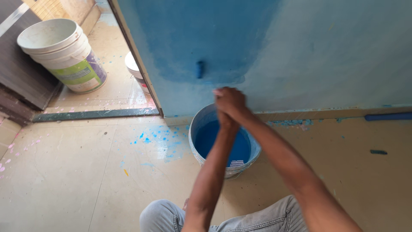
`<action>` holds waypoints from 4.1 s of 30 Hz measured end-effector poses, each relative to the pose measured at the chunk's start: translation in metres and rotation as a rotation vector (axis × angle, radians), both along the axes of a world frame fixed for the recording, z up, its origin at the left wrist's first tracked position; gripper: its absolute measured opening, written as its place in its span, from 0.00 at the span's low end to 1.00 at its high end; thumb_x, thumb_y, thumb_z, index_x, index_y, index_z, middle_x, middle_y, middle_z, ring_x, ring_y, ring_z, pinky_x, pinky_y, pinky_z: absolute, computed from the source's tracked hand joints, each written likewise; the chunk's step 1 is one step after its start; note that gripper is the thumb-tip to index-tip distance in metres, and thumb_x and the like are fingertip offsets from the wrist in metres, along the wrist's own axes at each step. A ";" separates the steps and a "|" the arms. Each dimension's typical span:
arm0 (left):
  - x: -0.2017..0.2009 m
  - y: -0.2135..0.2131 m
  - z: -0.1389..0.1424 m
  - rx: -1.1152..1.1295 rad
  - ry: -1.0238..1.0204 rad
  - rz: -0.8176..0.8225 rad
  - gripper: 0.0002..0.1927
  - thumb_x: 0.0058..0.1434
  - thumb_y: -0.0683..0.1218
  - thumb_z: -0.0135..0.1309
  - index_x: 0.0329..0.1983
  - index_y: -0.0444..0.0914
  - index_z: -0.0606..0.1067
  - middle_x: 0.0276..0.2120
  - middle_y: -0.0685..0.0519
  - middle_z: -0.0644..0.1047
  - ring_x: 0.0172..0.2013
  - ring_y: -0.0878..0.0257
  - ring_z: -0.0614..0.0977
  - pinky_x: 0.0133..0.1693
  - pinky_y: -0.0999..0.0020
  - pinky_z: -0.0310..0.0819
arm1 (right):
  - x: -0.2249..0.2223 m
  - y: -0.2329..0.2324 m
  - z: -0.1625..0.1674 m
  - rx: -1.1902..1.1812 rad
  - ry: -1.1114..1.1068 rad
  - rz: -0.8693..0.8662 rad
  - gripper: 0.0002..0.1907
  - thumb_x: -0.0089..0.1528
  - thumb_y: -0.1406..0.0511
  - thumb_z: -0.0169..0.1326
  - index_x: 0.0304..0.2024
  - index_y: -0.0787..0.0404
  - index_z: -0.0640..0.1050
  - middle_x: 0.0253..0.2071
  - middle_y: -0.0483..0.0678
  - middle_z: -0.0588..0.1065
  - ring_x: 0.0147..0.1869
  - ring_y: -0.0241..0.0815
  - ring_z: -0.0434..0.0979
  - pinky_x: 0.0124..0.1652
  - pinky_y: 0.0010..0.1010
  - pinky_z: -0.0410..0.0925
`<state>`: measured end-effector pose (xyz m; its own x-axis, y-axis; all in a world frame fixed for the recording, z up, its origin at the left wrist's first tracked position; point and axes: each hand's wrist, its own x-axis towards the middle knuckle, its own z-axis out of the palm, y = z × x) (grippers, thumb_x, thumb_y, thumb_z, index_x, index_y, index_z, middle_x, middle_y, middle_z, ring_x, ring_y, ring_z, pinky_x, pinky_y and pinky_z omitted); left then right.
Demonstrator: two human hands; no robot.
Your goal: The person paints a wall blue using a paint roller. They repeatedly dip the roller into a bucket of blue paint and apply it to the wall in vertical strokes, gradually covering more surface area.
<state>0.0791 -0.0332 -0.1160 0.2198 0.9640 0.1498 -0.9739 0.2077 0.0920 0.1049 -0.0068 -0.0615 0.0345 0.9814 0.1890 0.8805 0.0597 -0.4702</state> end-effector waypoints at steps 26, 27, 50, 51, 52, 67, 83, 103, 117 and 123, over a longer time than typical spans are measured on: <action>0.047 -0.027 -0.009 -0.079 0.170 0.001 0.17 0.76 0.53 0.41 0.61 0.39 0.69 0.52 0.49 0.76 0.52 0.57 0.79 0.54 0.59 0.75 | 0.060 -0.029 -0.005 -0.245 0.038 -0.160 0.19 0.67 0.54 0.49 0.37 0.61 0.81 0.33 0.57 0.80 0.37 0.56 0.83 0.42 0.51 0.74; 0.035 -0.025 -0.011 -0.074 0.170 0.022 0.18 0.76 0.53 0.41 0.61 0.39 0.69 0.52 0.48 0.76 0.52 0.56 0.79 0.54 0.59 0.75 | 0.046 -0.024 -0.008 -0.247 0.018 -0.130 0.19 0.67 0.54 0.49 0.37 0.61 0.81 0.32 0.57 0.80 0.35 0.55 0.84 0.41 0.50 0.75; 0.070 -0.035 -0.004 -0.110 0.119 -0.081 0.18 0.77 0.54 0.39 0.60 0.39 0.70 0.52 0.49 0.76 0.52 0.57 0.79 0.55 0.60 0.75 | 0.085 -0.029 -0.009 -0.291 -0.014 -0.187 0.18 0.65 0.53 0.50 0.38 0.60 0.82 0.32 0.55 0.80 0.36 0.54 0.83 0.41 0.49 0.74; 0.075 -0.036 -0.002 -0.110 0.064 -0.126 0.18 0.78 0.54 0.39 0.59 0.38 0.70 0.51 0.49 0.76 0.52 0.57 0.79 0.54 0.59 0.75 | 0.092 -0.031 -0.008 -0.297 -0.013 -0.206 0.19 0.65 0.53 0.50 0.38 0.59 0.82 0.33 0.56 0.80 0.38 0.55 0.83 0.42 0.50 0.73; 0.076 -0.037 -0.002 -0.138 0.096 -0.122 0.18 0.78 0.54 0.39 0.59 0.38 0.70 0.51 0.49 0.76 0.52 0.57 0.79 0.54 0.59 0.75 | 0.095 -0.032 -0.008 -0.283 -0.024 -0.213 0.19 0.65 0.53 0.49 0.37 0.60 0.82 0.33 0.57 0.80 0.38 0.57 0.83 0.42 0.50 0.73; -0.074 0.009 -0.028 0.030 0.043 0.138 0.23 0.75 0.56 0.37 0.63 0.37 0.67 0.55 0.45 0.75 0.55 0.51 0.77 0.57 0.56 0.73 | -0.071 0.009 -0.018 -0.144 -0.025 0.114 0.16 0.66 0.57 0.51 0.35 0.63 0.81 0.27 0.55 0.79 0.28 0.51 0.81 0.33 0.46 0.74; 0.058 -0.030 0.000 -0.111 0.140 -0.015 0.17 0.77 0.52 0.41 0.62 0.39 0.69 0.52 0.49 0.76 0.52 0.57 0.79 0.54 0.60 0.76 | 0.072 -0.026 -0.002 -0.271 -0.025 -0.158 0.18 0.67 0.54 0.49 0.35 0.60 0.81 0.28 0.53 0.79 0.30 0.50 0.81 0.36 0.47 0.74; -0.080 0.024 -0.001 0.211 0.063 0.111 0.20 0.78 0.54 0.35 0.59 0.34 0.68 0.50 0.42 0.76 0.52 0.47 0.78 0.54 0.50 0.74 | -0.072 0.010 0.028 -0.064 0.049 0.074 0.20 0.66 0.53 0.49 0.35 0.63 0.81 0.29 0.57 0.80 0.33 0.57 0.83 0.36 0.50 0.74; 0.059 -0.019 0.021 -0.058 0.113 -0.051 0.18 0.77 0.54 0.40 0.60 0.40 0.70 0.51 0.50 0.76 0.52 0.56 0.78 0.55 0.59 0.74 | 0.071 -0.031 0.033 -0.146 -0.038 -0.188 0.18 0.64 0.54 0.52 0.38 0.61 0.82 0.32 0.56 0.80 0.37 0.57 0.83 0.40 0.51 0.74; 0.047 -0.016 0.016 -0.040 0.147 -0.049 0.18 0.76 0.53 0.39 0.60 0.39 0.69 0.52 0.50 0.76 0.52 0.56 0.79 0.55 0.59 0.74 | 0.061 -0.028 0.027 -0.133 -0.007 -0.181 0.18 0.65 0.54 0.52 0.37 0.61 0.82 0.33 0.58 0.80 0.38 0.59 0.83 0.42 0.52 0.73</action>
